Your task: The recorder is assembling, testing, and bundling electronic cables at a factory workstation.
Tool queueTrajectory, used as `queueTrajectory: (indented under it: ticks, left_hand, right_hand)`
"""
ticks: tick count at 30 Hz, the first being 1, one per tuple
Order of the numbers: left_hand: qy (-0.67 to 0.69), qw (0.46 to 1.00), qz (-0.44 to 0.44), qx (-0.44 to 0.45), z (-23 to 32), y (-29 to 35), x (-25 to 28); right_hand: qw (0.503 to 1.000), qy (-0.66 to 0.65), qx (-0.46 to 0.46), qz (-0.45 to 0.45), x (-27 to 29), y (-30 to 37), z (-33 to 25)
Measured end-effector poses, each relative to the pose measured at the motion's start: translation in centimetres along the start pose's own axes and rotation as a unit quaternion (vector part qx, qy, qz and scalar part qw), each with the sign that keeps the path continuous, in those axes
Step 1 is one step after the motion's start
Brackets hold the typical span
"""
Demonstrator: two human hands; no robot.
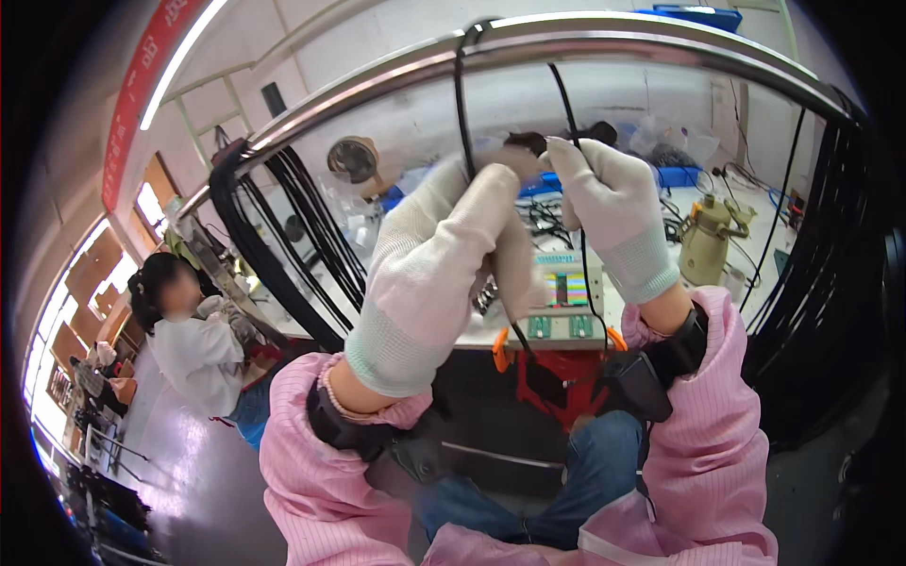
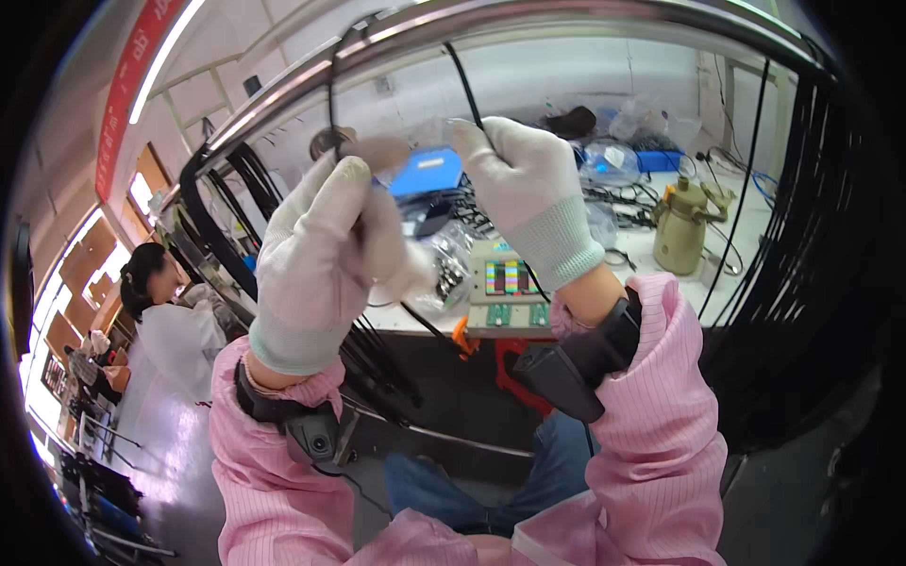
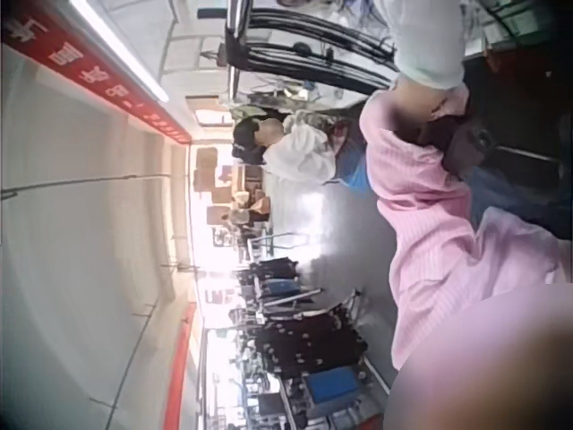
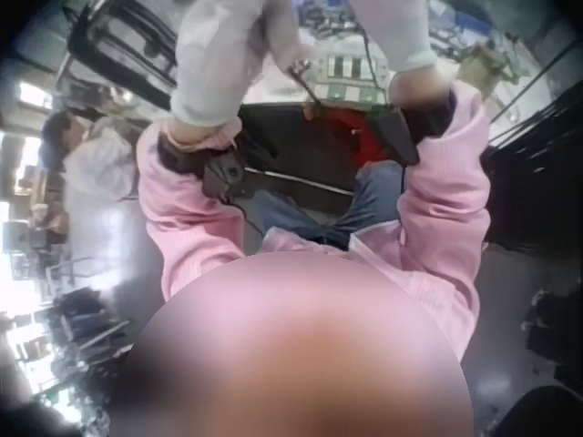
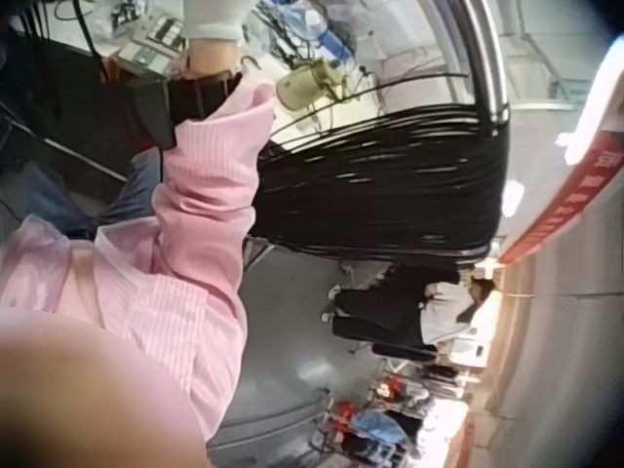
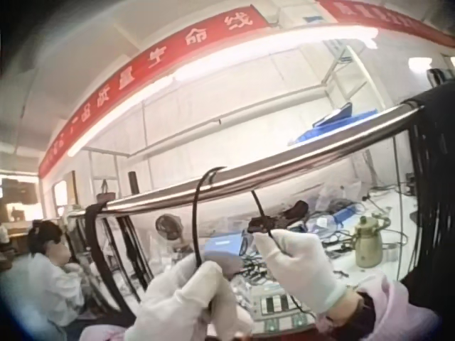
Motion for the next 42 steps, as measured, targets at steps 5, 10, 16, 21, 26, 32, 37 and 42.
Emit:
queueTrajectory:
  ticks: [5,10,16,21,26,32,37,42]
  left_hand:
    - [0.093,0.990,-0.059,0.088,-7.5,5.5,0.7]
    - [0.352,0.890,-0.151,0.247,-19.2,16.5,0.5]
    - [0.529,0.659,-0.046,0.533,-24.3,22.3,-3.8]
    - [-0.343,0.919,-0.160,0.105,-25.1,18.8,-3.4]
    - [0.137,0.851,0.156,0.482,-30.0,20.4,-2.4]
    - [0.363,0.840,-0.010,0.403,-24.2,15.9,-5.2]
    - [-0.050,0.943,-0.111,0.308,-21.6,11.9,-6.9]
    - [0.032,0.909,-0.084,0.408,-23.6,11.0,-4.0]
  right_hand:
    - [0.987,0.045,-0.086,-0.125,0.7,5.0,5.3]
    - [0.910,-0.002,-0.358,-0.211,0.2,14.1,13.4]
    - [0.979,0.059,-0.052,-0.188,-2.2,23.8,15.4]
    - [0.929,0.155,-0.032,-0.334,-1.9,25.7,11.9]
    - [0.919,0.060,-0.019,-0.389,-0.7,27.7,11.9]
    - [0.951,0.304,0.040,-0.030,11.4,16.2,14.3]
    - [0.794,0.599,-0.075,-0.069,17.1,13.5,22.7]
    - [0.797,0.575,-0.099,-0.154,16.3,11.7,23.5]
Point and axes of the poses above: each hand's wrist, its own y-axis away from the middle knuckle, its own x-axis out of the back of the hand, z = x × y, the point moved 2 cm from there along -y, towards the middle knuckle, and after that the axes turned 5 degrees about z, right-handed, at the moved point
